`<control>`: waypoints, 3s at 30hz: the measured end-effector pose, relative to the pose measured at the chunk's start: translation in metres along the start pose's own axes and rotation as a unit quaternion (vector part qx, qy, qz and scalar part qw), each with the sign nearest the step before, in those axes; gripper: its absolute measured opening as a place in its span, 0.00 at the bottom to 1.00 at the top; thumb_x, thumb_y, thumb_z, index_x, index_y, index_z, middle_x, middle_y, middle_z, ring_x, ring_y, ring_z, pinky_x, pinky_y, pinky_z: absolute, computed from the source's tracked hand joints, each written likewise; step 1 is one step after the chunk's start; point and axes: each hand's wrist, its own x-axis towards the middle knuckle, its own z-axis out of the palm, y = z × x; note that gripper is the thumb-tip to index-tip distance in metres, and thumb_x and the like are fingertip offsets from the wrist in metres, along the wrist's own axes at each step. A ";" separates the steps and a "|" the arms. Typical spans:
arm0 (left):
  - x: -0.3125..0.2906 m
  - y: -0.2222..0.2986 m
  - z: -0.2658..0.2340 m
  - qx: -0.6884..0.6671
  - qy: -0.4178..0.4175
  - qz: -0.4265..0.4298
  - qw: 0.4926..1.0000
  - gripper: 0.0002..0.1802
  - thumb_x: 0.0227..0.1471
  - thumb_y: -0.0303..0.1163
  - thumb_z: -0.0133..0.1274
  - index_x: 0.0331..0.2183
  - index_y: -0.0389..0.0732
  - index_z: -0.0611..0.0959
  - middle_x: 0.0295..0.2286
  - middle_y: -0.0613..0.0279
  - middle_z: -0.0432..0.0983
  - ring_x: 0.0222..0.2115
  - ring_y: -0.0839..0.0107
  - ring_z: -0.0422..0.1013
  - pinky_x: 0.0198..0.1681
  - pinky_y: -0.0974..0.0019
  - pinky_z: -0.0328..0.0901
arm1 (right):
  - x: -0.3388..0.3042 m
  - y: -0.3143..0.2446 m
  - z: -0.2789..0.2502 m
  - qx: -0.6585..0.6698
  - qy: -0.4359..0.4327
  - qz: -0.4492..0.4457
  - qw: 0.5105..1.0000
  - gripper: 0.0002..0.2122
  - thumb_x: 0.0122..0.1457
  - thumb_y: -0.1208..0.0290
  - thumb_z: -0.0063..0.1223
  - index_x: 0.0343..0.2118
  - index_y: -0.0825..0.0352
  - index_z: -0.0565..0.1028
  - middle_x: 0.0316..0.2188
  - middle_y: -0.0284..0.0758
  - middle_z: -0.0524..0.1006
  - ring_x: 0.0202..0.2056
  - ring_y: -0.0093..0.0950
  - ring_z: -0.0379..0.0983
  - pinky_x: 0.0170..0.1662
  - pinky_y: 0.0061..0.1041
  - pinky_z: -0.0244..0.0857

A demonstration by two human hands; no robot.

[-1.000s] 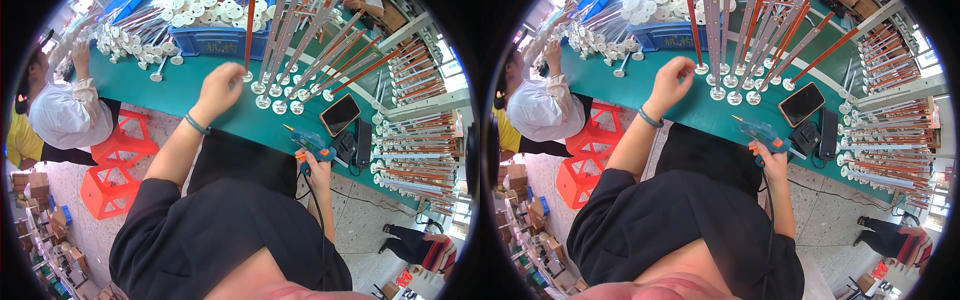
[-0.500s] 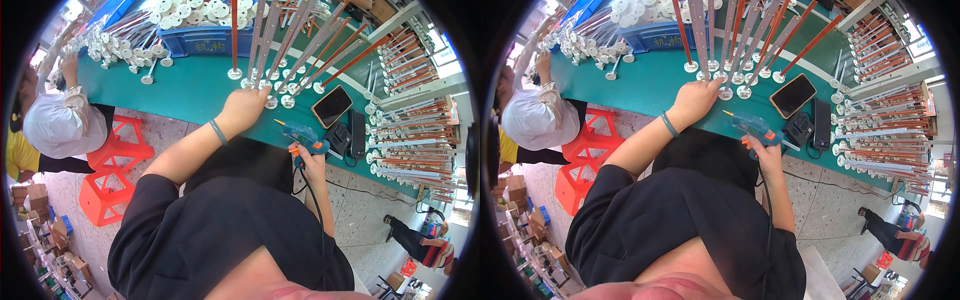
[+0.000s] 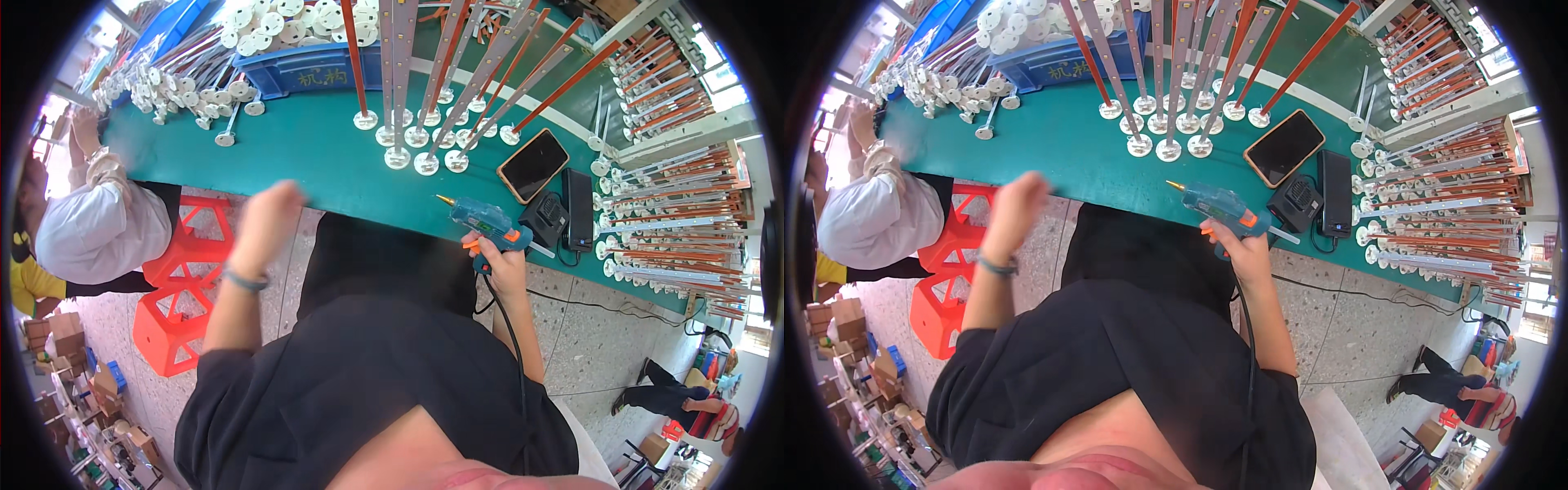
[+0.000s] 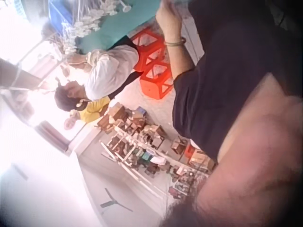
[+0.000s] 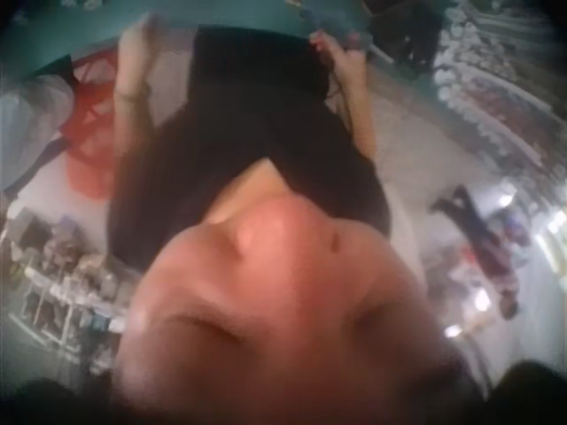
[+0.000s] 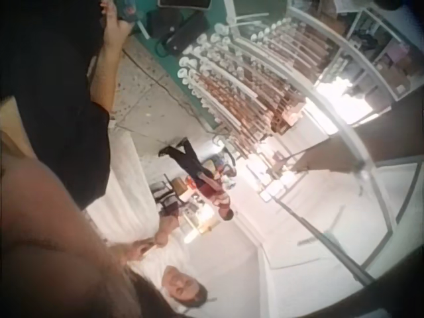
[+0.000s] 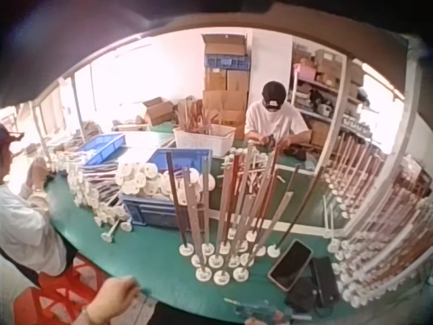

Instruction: The person assembles lighting components by picking up circular bases with attached LED strips, applying adhesive to them with a hot glue gun, and positioning them upright on the workbench.

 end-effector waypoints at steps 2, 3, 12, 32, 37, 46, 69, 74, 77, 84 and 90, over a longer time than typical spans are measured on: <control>-0.026 -0.063 -0.050 0.093 0.081 -0.131 0.984 0.08 0.54 0.30 0.49 0.31 0.37 0.79 0.28 0.40 0.75 0.31 0.43 0.73 0.32 0.49 0.67 | 0.004 -0.004 0.007 0.021 0.000 0.004 1.000 0.11 0.59 0.77 0.53 0.44 0.71 0.74 0.34 0.39 0.80 0.34 0.23 0.76 0.36 0.20 0.68; -0.057 -0.143 -0.070 0.227 0.133 -0.160 0.951 0.11 0.54 0.34 0.50 0.34 0.36 0.80 0.29 0.39 0.76 0.33 0.42 0.73 0.35 0.48 0.68 | 0.005 -0.007 0.011 0.042 0.000 0.006 0.999 0.10 0.58 0.79 0.54 0.42 0.71 0.74 0.33 0.37 0.80 0.32 0.22 0.76 0.35 0.19 0.68; -0.070 -0.138 -0.122 0.293 0.191 -0.241 0.905 0.14 0.48 0.42 0.57 0.33 0.43 0.82 0.35 0.54 0.80 0.40 0.53 0.74 0.40 0.52 0.67 | 0.003 0.007 -0.002 0.038 -0.007 -0.016 0.999 0.13 0.60 0.79 0.51 0.48 0.73 0.71 0.35 0.40 0.79 0.33 0.24 0.75 0.35 0.22 0.69; 0.226 -0.161 -0.152 0.439 0.331 -0.158 0.820 0.20 0.56 0.32 0.43 0.49 0.49 0.78 0.53 0.65 0.69 0.60 0.64 0.57 0.57 0.44 0.54 | 0.003 0.013 0.003 0.031 0.017 -0.055 0.998 0.12 0.60 0.77 0.52 0.47 0.71 0.72 0.35 0.40 0.79 0.34 0.26 0.75 0.35 0.22 0.70; 0.231 -0.165 -0.192 0.410 0.149 -0.231 0.870 0.17 0.55 0.32 0.43 0.42 0.44 0.84 0.46 0.55 0.78 0.49 0.55 0.72 0.49 0.53 0.69 | 0.002 0.013 0.005 0.038 0.023 -0.055 0.997 0.13 0.60 0.78 0.52 0.47 0.72 0.72 0.35 0.40 0.79 0.34 0.25 0.75 0.36 0.22 0.70; 0.221 -0.143 -0.207 0.452 0.086 -0.168 0.871 0.14 0.53 0.30 0.48 0.38 0.43 0.86 0.42 0.53 0.80 0.46 0.57 0.75 0.48 0.55 0.70 | 0.003 0.014 0.002 0.046 0.031 -0.051 0.997 0.14 0.59 0.79 0.52 0.48 0.72 0.71 0.36 0.41 0.79 0.33 0.26 0.75 0.37 0.23 0.70; 0.026 0.034 0.000 -0.396 0.043 0.069 0.915 0.07 0.52 0.24 0.58 0.34 0.34 0.85 0.33 0.60 0.78 0.37 0.72 0.74 0.42 0.70 0.67 | 0.005 0.002 0.001 0.048 -0.017 0.005 0.999 0.14 0.58 0.75 0.56 0.47 0.71 0.72 0.35 0.38 0.80 0.34 0.24 0.76 0.36 0.21 0.69; 0.043 0.075 0.045 -0.316 -0.047 0.157 0.935 0.08 0.48 0.23 0.59 0.35 0.34 0.84 0.32 0.54 0.80 0.34 0.62 0.78 0.40 0.66 0.70 | 0.004 -0.003 0.007 -0.046 -0.016 0.014 0.999 0.13 0.60 0.75 0.53 0.47 0.71 0.73 0.36 0.38 0.80 0.35 0.23 0.75 0.37 0.21 0.68; 0.046 0.082 0.048 -0.268 -0.061 0.156 0.949 0.08 0.47 0.24 0.59 0.34 0.36 0.84 0.32 0.54 0.79 0.34 0.60 0.77 0.39 0.65 0.70 | 0.003 -0.008 0.009 -0.043 -0.029 0.010 0.999 0.14 0.58 0.76 0.55 0.47 0.71 0.73 0.36 0.38 0.80 0.37 0.23 0.75 0.38 0.20 0.68; 0.051 0.089 0.037 -0.248 -0.085 0.164 0.951 0.06 0.47 0.24 0.61 0.32 0.37 0.85 0.28 0.59 0.79 0.30 0.68 0.76 0.35 0.68 0.69 | 0.004 -0.014 0.018 -0.120 -0.039 -0.001 0.992 0.12 0.58 0.75 0.56 0.44 0.71 0.75 0.35 0.34 0.80 0.35 0.21 0.75 0.37 0.19 0.67; 0.052 0.086 0.041 -0.194 -0.043 0.239 0.950 0.07 0.46 0.25 0.61 0.32 0.38 0.86 0.28 0.57 0.80 0.30 0.59 0.76 0.35 0.65 0.70 | 0.009 -0.016 0.033 -0.281 -0.034 -0.068 0.957 0.15 0.52 0.67 0.66 0.35 0.73 0.73 0.29 0.38 0.78 0.32 0.26 0.73 0.37 0.26 0.67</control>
